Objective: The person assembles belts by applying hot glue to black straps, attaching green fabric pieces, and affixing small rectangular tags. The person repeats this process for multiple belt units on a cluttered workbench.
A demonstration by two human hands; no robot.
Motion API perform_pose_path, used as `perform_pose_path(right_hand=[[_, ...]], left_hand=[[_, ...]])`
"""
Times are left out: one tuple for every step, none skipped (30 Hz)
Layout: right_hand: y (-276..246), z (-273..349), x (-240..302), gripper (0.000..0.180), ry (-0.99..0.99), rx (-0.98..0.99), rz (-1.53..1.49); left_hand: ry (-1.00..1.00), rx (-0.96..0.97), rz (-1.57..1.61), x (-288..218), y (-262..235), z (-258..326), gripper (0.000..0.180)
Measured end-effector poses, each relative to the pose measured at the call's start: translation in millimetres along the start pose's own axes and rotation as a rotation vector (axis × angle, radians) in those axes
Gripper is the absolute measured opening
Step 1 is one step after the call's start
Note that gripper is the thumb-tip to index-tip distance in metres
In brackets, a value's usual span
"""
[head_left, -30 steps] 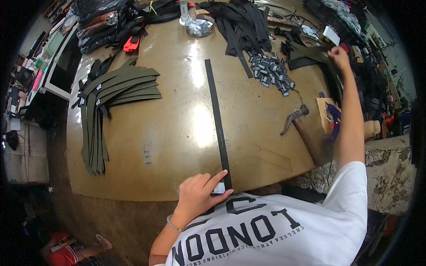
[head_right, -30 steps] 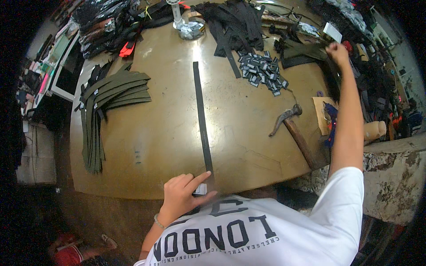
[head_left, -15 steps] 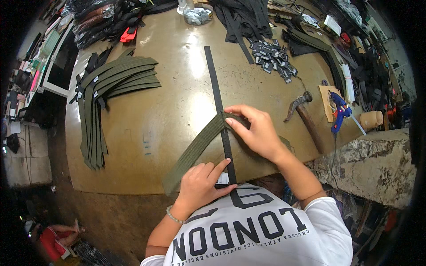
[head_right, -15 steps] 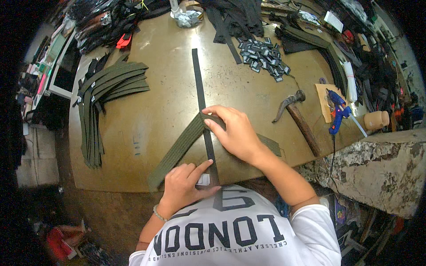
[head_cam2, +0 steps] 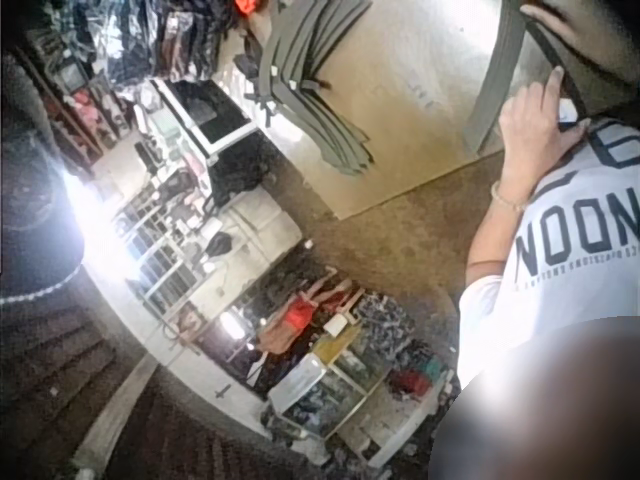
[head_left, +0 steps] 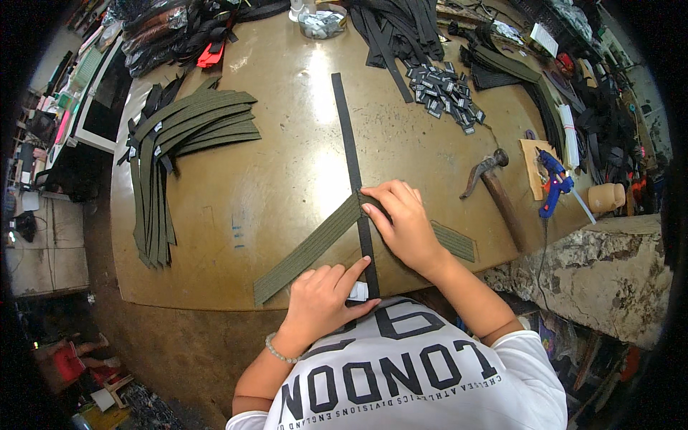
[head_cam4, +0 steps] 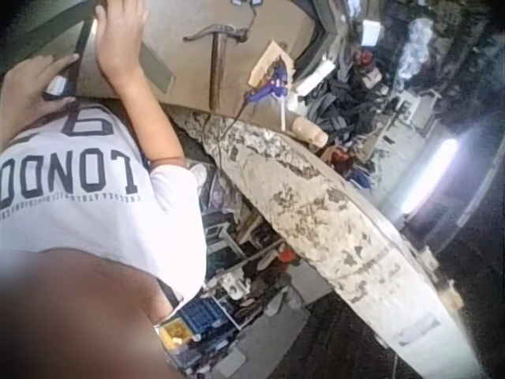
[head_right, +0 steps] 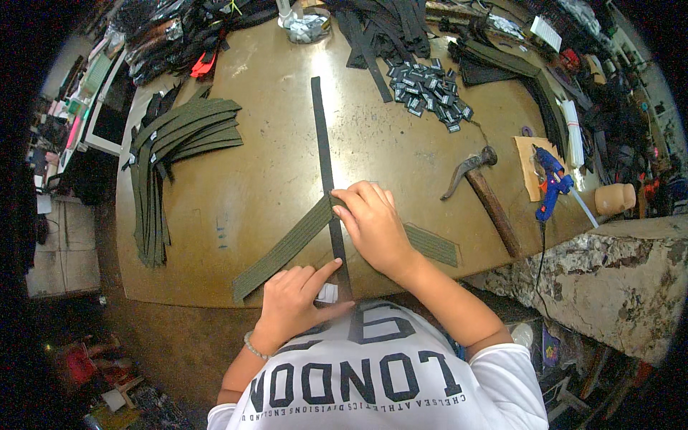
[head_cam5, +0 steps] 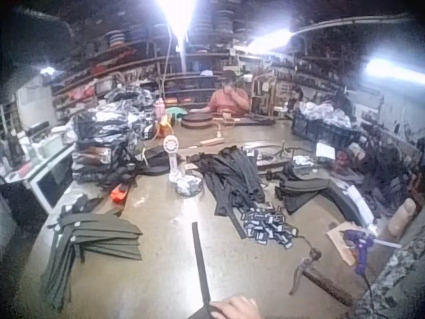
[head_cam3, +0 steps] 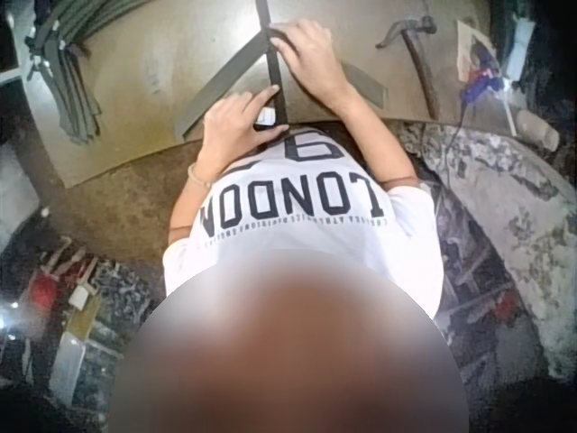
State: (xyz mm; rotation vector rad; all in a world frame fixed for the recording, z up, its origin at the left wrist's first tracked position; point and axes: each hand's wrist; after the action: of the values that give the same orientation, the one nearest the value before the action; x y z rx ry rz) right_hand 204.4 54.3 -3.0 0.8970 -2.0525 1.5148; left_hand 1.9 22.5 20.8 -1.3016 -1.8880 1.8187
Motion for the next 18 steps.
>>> perform_pose_path(right_hand=[[-0.2, 1.6, -0.2, 0.025, -0.001, -0.006, 0.016], [-0.3, 3.5, -0.5, 0.026, -0.007, -0.006, 0.031], [0.6, 5.5, -0.5, 0.027, -0.012, -0.008, 0.047], [1.8, 6.9, 0.1, 0.027, -0.038, -0.019, 0.095], [3.6, 7.6, 1.6, 0.027, -0.064, -0.029, 0.144], [5.8, 6.9, 4.0, 0.027, -0.080, -0.041, 0.187], [6.9, 5.6, 7.3, 0.029, -0.092, -0.044, 0.249], [7.5, 3.2, 11.2, 0.030, -0.119, -0.029, 0.303], [5.8, 0.4, 14.7, 0.031, -0.135, -0.020, 0.352], [0.6, -0.4, 17.3, 0.031, -0.118, 0.062, 0.402], [-7.1, -1.9, 16.4, 0.031, -0.140, 0.124, 0.383], [-19.2, 0.5, 12.3, 0.028, -0.125, 0.067, 0.270], [-36.1, 5.8, 3.1, 0.026, -0.079, 0.093, 0.168], [-60.2, 14.3, -10.8, 0.026, 0.022, -0.043, 0.215], [-84.0, 29.4, -26.5, 0.026, 0.175, -0.300, 0.413], [-108.6, 44.0, -49.2, 0.034, 0.357, -0.596, 0.331], [-131.3, 60.8, -74.6, 0.044, 0.488, -0.925, 0.336], [-160.9, 75.6, -101.4, 0.054, 0.684, -1.051, 0.590]], left_hand=[[-0.012, 0.019, 0.026, -3.0, -3.1, -1.3, 0.064], [-0.041, 0.053, 0.052, -5.4, -6.9, -3.4, 0.062], [-0.067, 0.114, 0.083, -7.7, -10.7, -6.0, 0.060], [-0.059, 0.098, 0.111, -7.4, -14.1, -10.2, 0.061], [-0.051, 0.111, 0.146, -3.7, -17.1, -16.0, 0.062], [-0.045, 0.115, 0.170, 0.2, -18.9, -21.5, 0.063], [-0.078, 0.077, 0.185, 6.3, -16.9, -29.9, 0.059], [-0.154, 0.060, 0.143, 11.3, -15.1, -35.6, 0.044], [-0.184, -0.021, 0.117, 17.7, -10.8, -42.9, 0.041], [-0.232, -0.075, 0.083, 22.3, -6.5, -47.7, 0.041], [-0.228, -0.083, 0.075, 23.9, -3.4, -48.0, 0.043], [-0.242, -0.066, 0.057, 25.3, 0.1, -48.6, 0.046], [-0.272, -0.013, 0.028, 26.4, 2.1, -48.3, 0.050], [-0.258, -0.044, 0.034, 26.4, 3.5, -47.1, 0.050], [-0.265, -0.042, 0.031, 26.1, 4.3, -45.9, 0.050], [-0.275, -0.040, 0.016, 25.6, 4.4, -44.7, 0.050], [-0.278, -0.046, 0.044, 25.4, 4.3, -44.1, 0.051], [-0.279, -0.055, 0.058, 25.5, 4.0, -44.2, 0.052]])
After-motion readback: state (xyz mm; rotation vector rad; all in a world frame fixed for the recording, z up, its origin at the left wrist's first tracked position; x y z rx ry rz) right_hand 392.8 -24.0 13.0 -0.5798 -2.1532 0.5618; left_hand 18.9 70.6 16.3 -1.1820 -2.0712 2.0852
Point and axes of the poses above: each hand's wrist, its own z-axis away from the middle knuckle, its own y-axis out of the palm, x = y × z, and after that the axes turned 1 degree about -z, right-handed
